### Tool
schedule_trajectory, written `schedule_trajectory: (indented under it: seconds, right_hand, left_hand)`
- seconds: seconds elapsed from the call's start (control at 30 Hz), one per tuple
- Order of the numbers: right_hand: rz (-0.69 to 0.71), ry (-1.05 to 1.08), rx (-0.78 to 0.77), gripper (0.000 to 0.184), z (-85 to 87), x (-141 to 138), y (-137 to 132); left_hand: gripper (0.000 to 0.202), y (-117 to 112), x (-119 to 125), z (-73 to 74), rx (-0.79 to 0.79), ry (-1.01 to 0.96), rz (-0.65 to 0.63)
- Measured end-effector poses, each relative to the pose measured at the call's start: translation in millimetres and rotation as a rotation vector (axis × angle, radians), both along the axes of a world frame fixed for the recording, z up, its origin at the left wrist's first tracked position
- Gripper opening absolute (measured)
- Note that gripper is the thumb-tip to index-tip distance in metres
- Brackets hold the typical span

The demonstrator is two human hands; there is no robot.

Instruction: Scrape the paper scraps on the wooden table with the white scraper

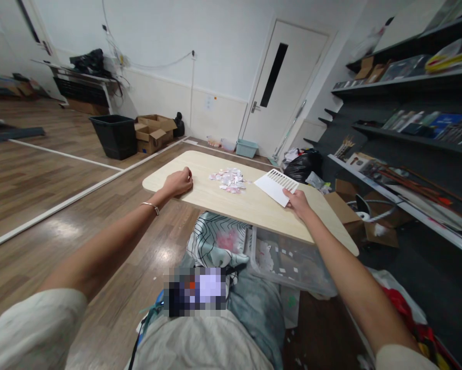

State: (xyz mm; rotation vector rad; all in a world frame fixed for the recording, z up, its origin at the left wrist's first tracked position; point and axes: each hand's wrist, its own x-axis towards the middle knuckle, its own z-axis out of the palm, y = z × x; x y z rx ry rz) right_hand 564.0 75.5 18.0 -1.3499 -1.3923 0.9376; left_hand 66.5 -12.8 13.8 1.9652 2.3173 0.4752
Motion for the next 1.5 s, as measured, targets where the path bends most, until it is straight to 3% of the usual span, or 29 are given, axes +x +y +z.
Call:
schedule_trajectory:
  seconds: [0.33,0.57,0.77,0.97,1.27,1.5]
  right_hand:
    - [0.1,-0.01,-0.051,0.049,2.3,16.1,-27.0]
    - [0.068,0.041,-0.011,0.044,-0.8,0.9,-17.8]
    - [0.166,-0.027,-0.003,0.051,-1.8,9.2,-18.6]
    - [0.266,-0.075,-0.009,0.057,-0.9,20.1,-39.0]
    - [0.273,-0.095,0.021,0.055,-12.0,18.6,-79.1]
    - [0.418,-0.164,-0.033,0.063,-6.7,15.3,-90.5]
  left_hand:
    - [0.041,3.4,-3.1,-3.5,-0.007,-0.007,-0.005]
    - [0.037,3.0,-3.0,-3.2,-0.021,0.001,-0.011]
    - [0.037,0.9,-1.9,-1.0,-0.036,-0.004,0.004]
    - [0.041,-1.5,-0.2,1.6,-0.027,-0.007,0.01]
    - [0.04,-2.2,0.6,2.7,-0.016,-0.032,0.013]
    - [0.046,1.3,-2.7,-1.5,-0.014,-0.011,0.006]
